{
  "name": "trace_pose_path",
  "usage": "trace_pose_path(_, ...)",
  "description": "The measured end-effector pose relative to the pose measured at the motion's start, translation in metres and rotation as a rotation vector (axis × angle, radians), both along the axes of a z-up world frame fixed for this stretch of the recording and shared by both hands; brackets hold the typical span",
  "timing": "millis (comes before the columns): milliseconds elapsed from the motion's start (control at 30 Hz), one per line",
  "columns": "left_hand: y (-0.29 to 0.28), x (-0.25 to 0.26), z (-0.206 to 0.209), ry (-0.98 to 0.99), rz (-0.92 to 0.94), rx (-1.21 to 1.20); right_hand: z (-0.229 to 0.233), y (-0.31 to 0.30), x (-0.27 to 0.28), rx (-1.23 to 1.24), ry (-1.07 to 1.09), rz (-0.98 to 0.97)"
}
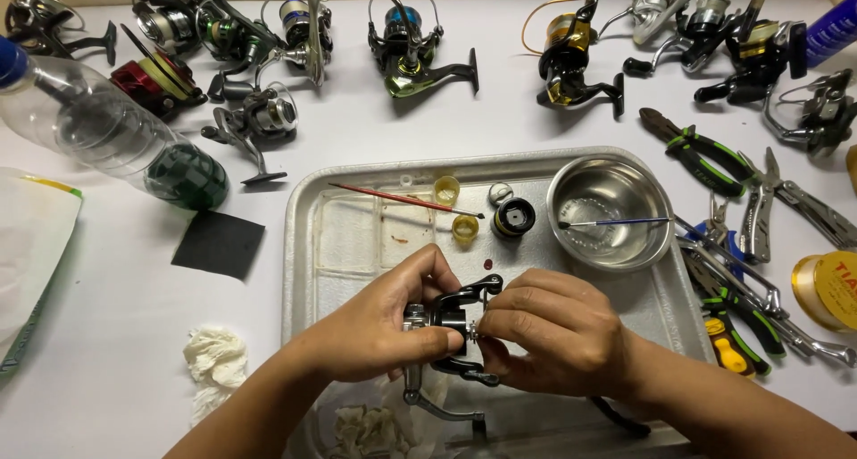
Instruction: The person disassembles a fishing reel on a metal tray, using a screwdriver to remove screws and a wrench to loosen the handle. They remove the handle and other small components, placing them on the tray.
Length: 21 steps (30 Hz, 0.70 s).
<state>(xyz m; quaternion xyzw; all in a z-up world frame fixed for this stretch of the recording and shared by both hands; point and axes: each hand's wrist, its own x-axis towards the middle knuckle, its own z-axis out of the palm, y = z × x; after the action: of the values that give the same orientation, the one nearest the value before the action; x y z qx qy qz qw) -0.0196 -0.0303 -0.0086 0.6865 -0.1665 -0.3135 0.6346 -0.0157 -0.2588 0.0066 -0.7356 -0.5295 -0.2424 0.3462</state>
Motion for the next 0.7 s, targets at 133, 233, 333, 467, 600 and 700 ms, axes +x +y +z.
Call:
trace_pose_path(133, 0.0022, 0.0009, -0.0029, -0.061, -0.017, -0.037, 0.002, 0.0003, -0.0015, 0.013, 0.002, -0.001)
trace_pose_path(233, 0.0023, 0.0012, -0.0032, -0.023, 0.0, -0.032, 0.0046, -0.0013, -0.0023, 0.018, 0.066, -0.027)
trace_pose_path(333, 0.003, 0.0008, 0.0, 0.096, -0.018, -0.014, 0.0061, -0.0006, -0.0028, 0.023, 0.093, -0.008)
trace_pose_path(467, 0.0019, 0.0007, -0.0027, -0.042, -0.02, 0.011, 0.0052, 0.0001, -0.0025, 0.007, 0.05, 0.0)
trace_pose_path(600, -0.0004, 0.0004, -0.0048, -0.089, -0.031, 0.004, 0.0022, 0.0006, -0.0022, -0.005, 0.038, -0.006)
trace_pose_path(700, -0.0019, 0.0007, -0.004, -0.11, -0.04, -0.001, 0.001, -0.0012, -0.0014, -0.015, 0.044, 0.003)
